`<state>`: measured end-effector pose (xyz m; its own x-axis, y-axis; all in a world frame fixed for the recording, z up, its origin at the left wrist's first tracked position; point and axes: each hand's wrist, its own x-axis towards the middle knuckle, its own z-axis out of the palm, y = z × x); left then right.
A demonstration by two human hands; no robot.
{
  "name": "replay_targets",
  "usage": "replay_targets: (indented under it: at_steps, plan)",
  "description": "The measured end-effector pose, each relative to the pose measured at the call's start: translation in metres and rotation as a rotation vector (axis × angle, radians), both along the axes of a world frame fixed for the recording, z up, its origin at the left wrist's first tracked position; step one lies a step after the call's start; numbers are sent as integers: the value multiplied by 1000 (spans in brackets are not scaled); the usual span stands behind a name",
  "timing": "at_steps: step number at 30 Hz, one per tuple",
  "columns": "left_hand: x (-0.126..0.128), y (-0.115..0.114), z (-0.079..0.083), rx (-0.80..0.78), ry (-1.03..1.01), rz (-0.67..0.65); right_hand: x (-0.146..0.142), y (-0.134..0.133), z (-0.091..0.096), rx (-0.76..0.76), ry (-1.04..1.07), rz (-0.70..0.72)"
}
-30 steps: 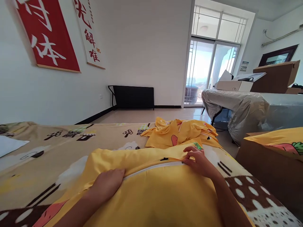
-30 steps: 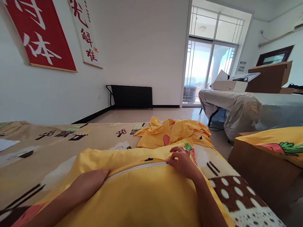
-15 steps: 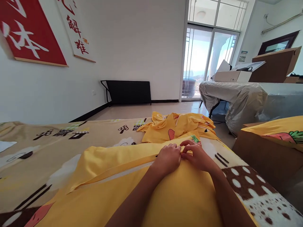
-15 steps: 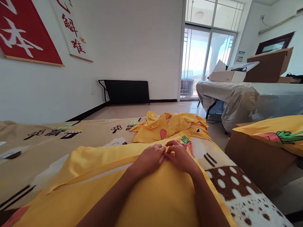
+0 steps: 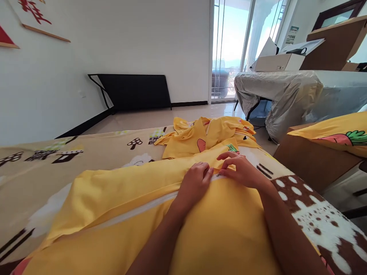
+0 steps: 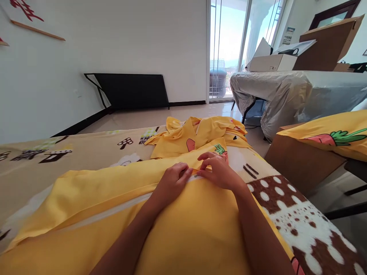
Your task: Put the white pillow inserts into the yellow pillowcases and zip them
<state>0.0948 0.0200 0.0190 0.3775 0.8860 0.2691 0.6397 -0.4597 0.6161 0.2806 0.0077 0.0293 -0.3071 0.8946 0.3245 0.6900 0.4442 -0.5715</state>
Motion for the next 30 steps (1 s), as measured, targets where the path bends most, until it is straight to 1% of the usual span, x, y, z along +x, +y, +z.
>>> replay_targets:
  at_steps: [5, 7, 8, 10, 12, 13, 14, 16, 19, 23, 27, 30]
  plan:
    - [1, -2, 0, 22, 8, 12, 10, -1, 5, -6, -14, -13]
    - [1, -5, 0, 74, -29, 24, 13, -1, 7, -20, -24, -10]
    - [0, -7, 1, 136, -52, 24, 14, -2, 8, -27, -28, -9]
    - [0, -12, 1, 313, -63, -12, 16, -1, 8, -37, -22, -4]
    - [0, -16, 1, 475, 10, -97, 18, -1, 8, -40, -8, -4]
    - [0, -18, 1, 514, 63, -142, 19, -1, 8, -40, -6, -5]
    - [0, -19, 1, 524, 109, -176, 20, -1, 8, -37, -8, -5]
    - [1, -20, 0, 495, 157, -201, 22, -1, 8, -28, -15, -4]
    - [2, -18, -1, 434, 162, -180, 23, -4, 10, 1, -25, -12]
    - [3, -17, -1, 423, 162, -148, 24, -8, 13, 25, -80, -42]
    - [4, -17, -1, 414, 148, -156, 26, -8, 12, 28, -132, -48]
    - [4, -18, 0, 411, 142, -171, 30, -7, 12, 25, -123, -65]
